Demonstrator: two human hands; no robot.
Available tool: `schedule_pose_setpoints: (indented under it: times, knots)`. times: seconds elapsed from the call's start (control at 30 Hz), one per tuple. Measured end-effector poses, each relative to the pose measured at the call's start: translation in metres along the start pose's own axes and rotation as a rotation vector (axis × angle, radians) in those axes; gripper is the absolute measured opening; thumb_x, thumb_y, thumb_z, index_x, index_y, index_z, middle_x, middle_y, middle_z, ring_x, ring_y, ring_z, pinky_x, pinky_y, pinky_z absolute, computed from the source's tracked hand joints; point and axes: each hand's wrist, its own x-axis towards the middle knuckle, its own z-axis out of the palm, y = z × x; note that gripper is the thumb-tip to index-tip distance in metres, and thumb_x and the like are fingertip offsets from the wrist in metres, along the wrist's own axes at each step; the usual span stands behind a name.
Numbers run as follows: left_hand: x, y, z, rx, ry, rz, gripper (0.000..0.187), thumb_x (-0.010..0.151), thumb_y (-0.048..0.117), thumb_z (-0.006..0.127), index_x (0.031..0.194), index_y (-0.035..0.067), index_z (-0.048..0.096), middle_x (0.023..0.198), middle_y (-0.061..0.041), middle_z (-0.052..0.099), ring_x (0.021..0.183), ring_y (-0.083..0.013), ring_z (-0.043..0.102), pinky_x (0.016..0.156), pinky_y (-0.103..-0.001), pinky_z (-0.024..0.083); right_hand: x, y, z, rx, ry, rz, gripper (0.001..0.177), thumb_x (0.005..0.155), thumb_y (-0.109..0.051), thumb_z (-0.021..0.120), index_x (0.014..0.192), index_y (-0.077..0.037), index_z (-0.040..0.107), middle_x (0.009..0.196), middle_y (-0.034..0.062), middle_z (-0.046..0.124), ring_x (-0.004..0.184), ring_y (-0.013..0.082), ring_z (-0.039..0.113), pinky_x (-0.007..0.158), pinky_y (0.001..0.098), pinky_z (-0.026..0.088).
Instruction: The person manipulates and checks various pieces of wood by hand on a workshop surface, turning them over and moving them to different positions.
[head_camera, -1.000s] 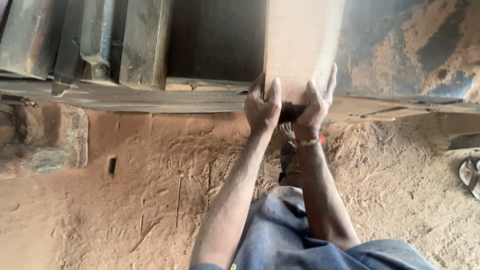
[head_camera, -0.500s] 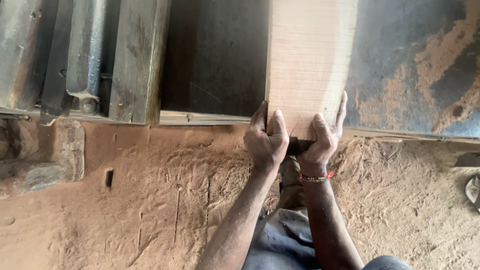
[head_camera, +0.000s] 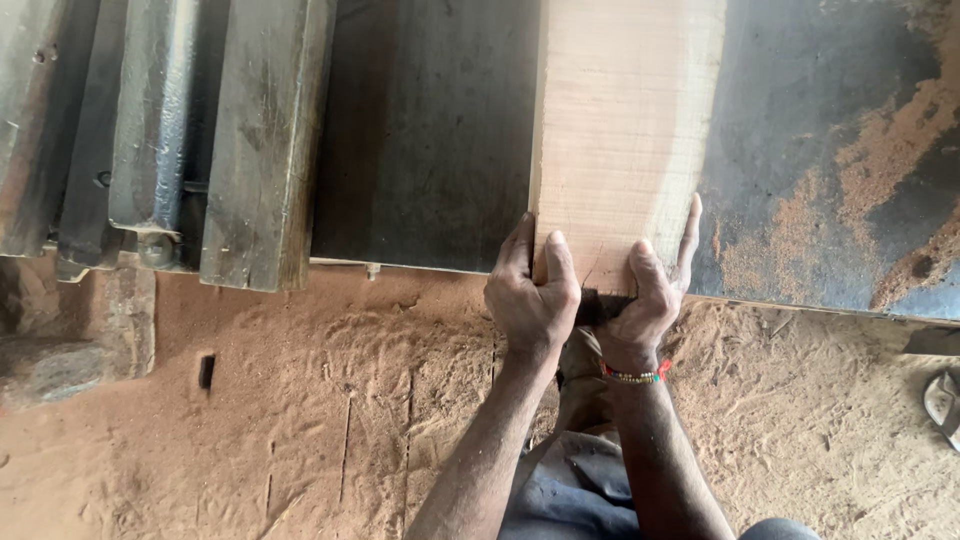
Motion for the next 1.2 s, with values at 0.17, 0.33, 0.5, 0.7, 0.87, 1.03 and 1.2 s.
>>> schedule_pose_setpoints:
  times: [0.17, 0.33, 0.5, 0.7, 0.87, 1.03, 1.2]
  knots:
    - [0.011, 0.003, 0.005, -0.033, 0.003, 0.008, 0.048, 0.099, 0.028, 0.061, 0.127, -0.01, 0.065, 0.11, -0.026, 0.075, 0.093, -0.0298, 0.079, 0.074, -0.038, 0.069, 0.013, 0.001, 0.005, 0.021, -0.01, 0.013, 0.094, 0.082, -0.019, 0.064, 0.165, -0.005, 0.021, 0.157, 0.0303, 0.039, 0.136, 0.0374, 0.054, 0.117, 0.0481, 0.049]
    - [0.021, 0.008, 0.01, -0.082, 0.018, 0.002, 0.045, 0.099, 0.026, 0.062, 0.127, -0.01, 0.066, 0.108, -0.024, 0.076, 0.092, -0.028, 0.08, 0.075, -0.037, 0.069, 0.025, 0.001, 0.008, 0.012, -0.049, -0.017, 0.093, 0.084, -0.018, 0.061, 0.166, -0.004, 0.02, 0.159, 0.0292, 0.038, 0.138, 0.0361, 0.052, 0.118, 0.0474, 0.048]
    - [0.034, 0.011, 0.017, -0.069, 0.01, -0.047, 0.042, 0.097, 0.026, 0.062, 0.123, -0.005, 0.069, 0.104, -0.02, 0.077, 0.085, -0.0247, 0.08, 0.071, -0.034, 0.069, 0.035, 0.007, 0.009, 0.031, -0.065, -0.019, 0.093, 0.082, -0.018, 0.06, 0.165, -0.003, 0.019, 0.154, 0.0285, 0.041, 0.134, 0.0351, 0.054, 0.115, 0.0471, 0.051]
    - [0.048, 0.018, 0.021, -0.065, 0.055, 0.01, 0.038, 0.097, 0.027, 0.064, 0.12, -0.003, 0.071, 0.102, -0.016, 0.078, 0.083, -0.023, 0.08, 0.07, -0.034, 0.067, 0.054, 0.011, 0.017, 0.006, -0.052, -0.037, 0.094, 0.081, -0.018, 0.059, 0.166, -0.001, 0.021, 0.152, 0.0303, 0.043, 0.129, 0.0343, 0.057, 0.112, 0.0453, 0.052]
    - [0.059, 0.022, 0.026, -0.086, 0.03, -0.071, 0.038, 0.097, 0.029, 0.063, 0.12, 0.0, 0.072, 0.098, -0.013, 0.079, 0.082, -0.021, 0.08, 0.07, -0.033, 0.067, 0.068, 0.015, 0.017, -0.019, -0.062, -0.047, 0.093, 0.08, -0.019, 0.057, 0.164, 0.0, 0.02, 0.152, 0.0307, 0.041, 0.127, 0.0349, 0.058, 0.108, 0.0458, 0.055]
    - [0.071, 0.023, 0.032, -0.045, 0.037, -0.107, 0.041, 0.095, 0.033, 0.064, 0.12, 0.002, 0.073, 0.099, -0.013, 0.079, 0.084, -0.0212, 0.08, 0.075, -0.035, 0.066, 0.082, 0.025, 0.008, -0.073, -0.118, -0.077, 0.086, 0.089, -0.018, 0.055, 0.165, 0.002, 0.02, 0.162, 0.0319, 0.036, 0.136, 0.0347, 0.056, 0.114, 0.0445, 0.054]
    - [0.079, 0.025, 0.036, -0.085, 0.028, -0.155, 0.044, 0.094, 0.035, 0.063, 0.121, 0.002, 0.072, 0.097, -0.012, 0.08, 0.084, -0.0199, 0.08, 0.075, -0.035, 0.067, 0.11, 0.024, -0.011, -0.278, -0.275, -0.307, 0.067, 0.098, -0.009, 0.051, 0.161, -0.006, 0.027, 0.16, 0.0292, 0.045, 0.118, 0.0284, 0.056, 0.096, 0.041, 0.054]
